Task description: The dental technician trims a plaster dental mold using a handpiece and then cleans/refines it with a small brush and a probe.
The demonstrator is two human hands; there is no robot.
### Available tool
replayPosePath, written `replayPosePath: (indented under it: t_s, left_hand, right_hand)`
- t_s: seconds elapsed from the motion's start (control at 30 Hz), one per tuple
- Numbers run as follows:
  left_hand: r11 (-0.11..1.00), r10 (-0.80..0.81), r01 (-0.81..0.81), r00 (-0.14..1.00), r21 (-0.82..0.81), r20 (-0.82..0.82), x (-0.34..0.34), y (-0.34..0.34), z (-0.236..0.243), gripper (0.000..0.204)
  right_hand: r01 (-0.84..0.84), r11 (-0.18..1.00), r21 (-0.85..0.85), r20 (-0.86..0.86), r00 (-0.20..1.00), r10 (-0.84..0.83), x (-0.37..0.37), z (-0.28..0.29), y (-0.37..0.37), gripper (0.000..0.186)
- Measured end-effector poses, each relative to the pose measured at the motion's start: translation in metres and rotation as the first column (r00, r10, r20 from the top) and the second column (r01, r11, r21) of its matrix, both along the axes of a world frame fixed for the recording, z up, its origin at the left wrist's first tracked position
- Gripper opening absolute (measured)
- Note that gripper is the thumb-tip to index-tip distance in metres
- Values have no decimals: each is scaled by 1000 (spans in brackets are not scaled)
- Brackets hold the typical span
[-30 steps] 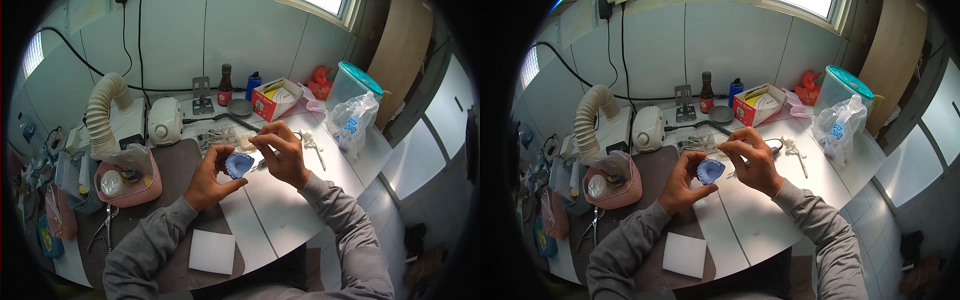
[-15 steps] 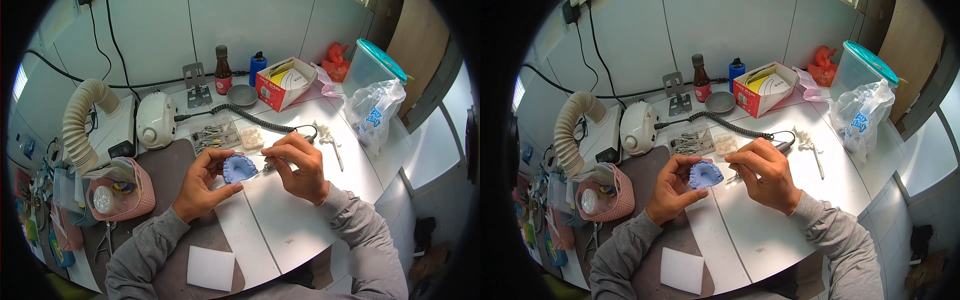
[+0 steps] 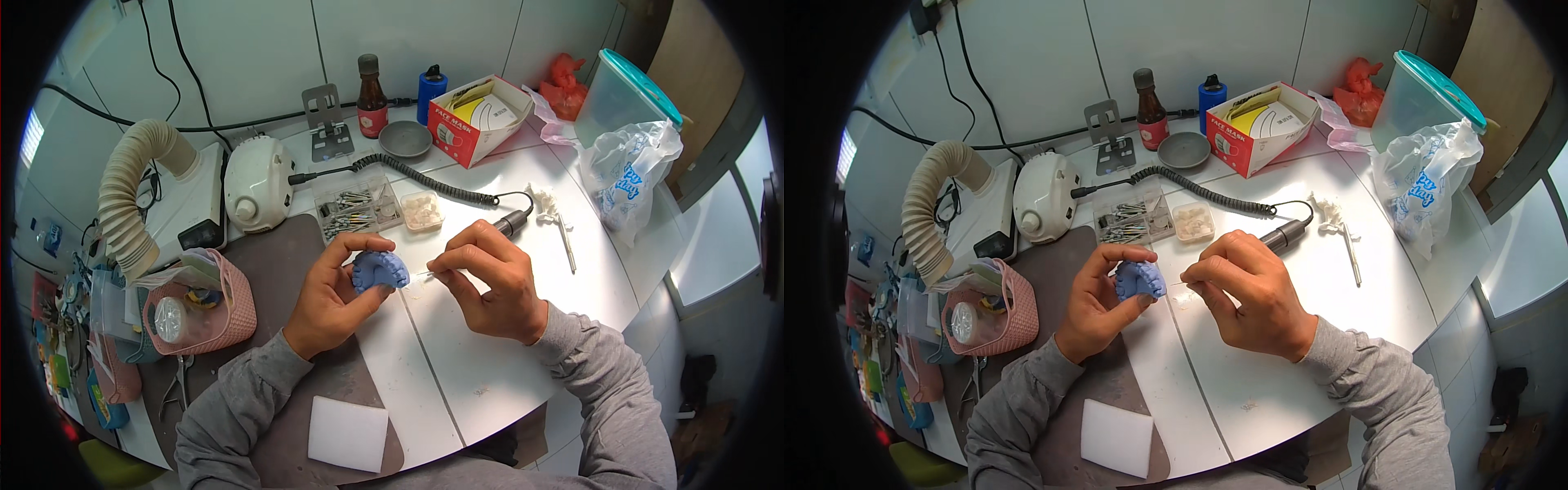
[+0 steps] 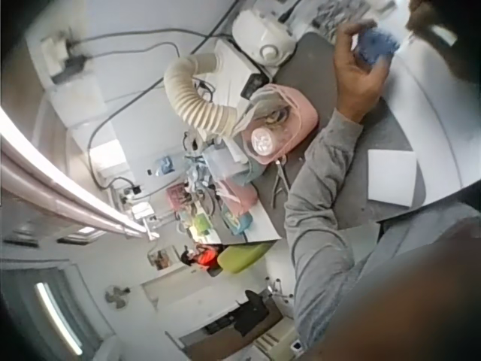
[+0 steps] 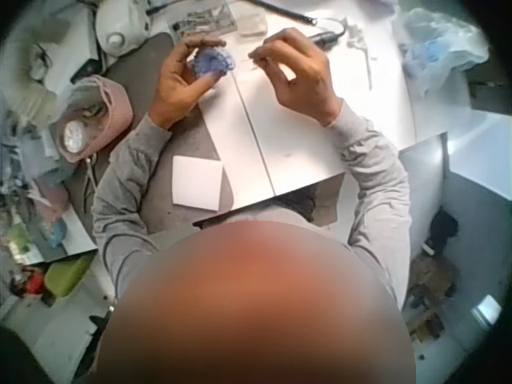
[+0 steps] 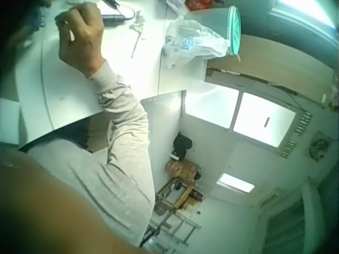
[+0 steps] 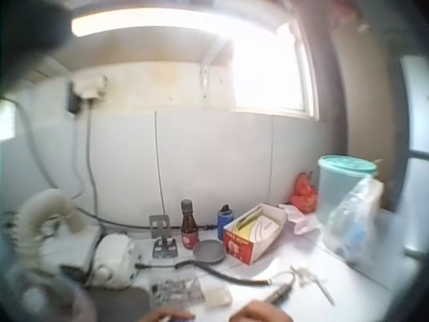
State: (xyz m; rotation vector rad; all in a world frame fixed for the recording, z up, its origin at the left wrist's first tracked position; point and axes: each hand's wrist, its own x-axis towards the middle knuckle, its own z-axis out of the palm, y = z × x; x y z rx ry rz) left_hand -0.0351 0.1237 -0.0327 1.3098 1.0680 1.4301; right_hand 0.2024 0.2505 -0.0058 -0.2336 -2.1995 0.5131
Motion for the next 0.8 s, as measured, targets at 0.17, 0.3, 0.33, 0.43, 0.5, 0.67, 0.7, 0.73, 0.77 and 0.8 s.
replayPosePath:
  t_s: [0.17,0.3,0.33,0.43,0.5,0.67,0.7,0.73,0.77,0.8]
  left_hand:
    - [999,-27,27,1000,21,-11,-3,1,-7,46]
    - [1000,-22,22,1000,10,-11,-2,1,-8,44]
    - [1000,-27,27,1000,12,-14,-2,1,-8,43]
    - [997,-61,61,998,47,4,-2,2,-10,40]
    - [996,-73,73,997,44,3,-3,2,-8,37]
    - [996,-84,84,996,30,8,-2,3,-8,30]
    - [995,-92,92,996,24,8,-2,3,-8,31]
    - [995,-101,101,995,19,7,-3,2,-8,31]
    - [995,-101,101,995,18,8,-3,2,-8,31]
    - [995,-103,103,995,8,1,-3,2,-8,31]
  right_hand:
    - [-14,1000,-5,14,1000,14,-2,-3,-1,25]
    - [-26,1000,5,21,999,26,0,-1,-1,25]
    - [-26,1000,5,21,999,26,0,-1,-2,25]
    - [-38,999,-23,28,999,39,-1,-3,-4,25]
    - [-52,997,-48,19,998,53,-2,-4,-5,22]
    - [-62,997,-35,22,998,63,-2,-5,-5,21]
    - [-65,997,-31,25,998,66,-2,-5,-6,21]
    - [-64,997,-32,26,998,65,-2,-5,-6,21]
    - [-72,997,-36,27,997,73,-2,-5,-6,20]
    - [-80,996,-40,29,996,81,-3,-5,-6,20]
